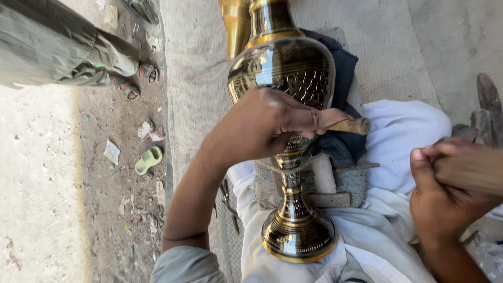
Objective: The person uses a hammer and a metal chisel to engrave a decorative pattern onto a brass vase. They repeatedly strike the chisel against the vase's surface to create a textured design.
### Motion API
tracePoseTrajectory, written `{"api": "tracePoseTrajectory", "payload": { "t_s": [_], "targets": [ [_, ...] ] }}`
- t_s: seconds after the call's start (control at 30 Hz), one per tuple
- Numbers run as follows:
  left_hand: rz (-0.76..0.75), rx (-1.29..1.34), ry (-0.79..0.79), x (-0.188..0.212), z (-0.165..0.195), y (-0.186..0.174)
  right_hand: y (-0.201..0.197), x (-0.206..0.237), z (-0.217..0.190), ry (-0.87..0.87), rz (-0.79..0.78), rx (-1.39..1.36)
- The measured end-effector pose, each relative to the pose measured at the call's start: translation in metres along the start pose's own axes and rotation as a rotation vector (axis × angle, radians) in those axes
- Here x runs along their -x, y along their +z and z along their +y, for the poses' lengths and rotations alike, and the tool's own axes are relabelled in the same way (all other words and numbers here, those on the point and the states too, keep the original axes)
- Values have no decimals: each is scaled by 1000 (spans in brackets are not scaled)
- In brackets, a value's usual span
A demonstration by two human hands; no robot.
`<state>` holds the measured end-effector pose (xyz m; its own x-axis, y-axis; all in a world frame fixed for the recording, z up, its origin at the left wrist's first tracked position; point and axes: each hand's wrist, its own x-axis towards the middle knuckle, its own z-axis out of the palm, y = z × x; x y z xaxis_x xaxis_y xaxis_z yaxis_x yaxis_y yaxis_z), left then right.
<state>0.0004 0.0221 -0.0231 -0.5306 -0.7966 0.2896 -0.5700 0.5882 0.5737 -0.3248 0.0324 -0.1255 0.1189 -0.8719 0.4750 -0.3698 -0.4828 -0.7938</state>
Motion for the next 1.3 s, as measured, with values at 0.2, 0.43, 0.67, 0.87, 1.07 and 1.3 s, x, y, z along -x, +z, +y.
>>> {"api": "tracePoseTrajectory", "payload": {
  "t_s": [0.2, 0.43, 0.67, 0.87, 1.07, 1.3],
  "targets": [
    [389, -62, -167, 11, 27, 29, 6, -19, 19, 158, -245, 330],
    [1082, 5, -306, 15, 22, 97, 22, -115, 1, -215, -207, 553],
    [1146, -117, -295, 7, 27, 98, 39, -152, 11, -173, -228, 308],
    [723, -40, -327, 10, 33, 60, 27, -126, 30, -31, -243, 294],
    [209, -110, -204, -8, 25, 25, -14, -69, 5, 65, -353, 285],
    [-173, -50, -63, -28, 8, -4, 22, 8, 29, 124, 27, 94]
  ]
}}
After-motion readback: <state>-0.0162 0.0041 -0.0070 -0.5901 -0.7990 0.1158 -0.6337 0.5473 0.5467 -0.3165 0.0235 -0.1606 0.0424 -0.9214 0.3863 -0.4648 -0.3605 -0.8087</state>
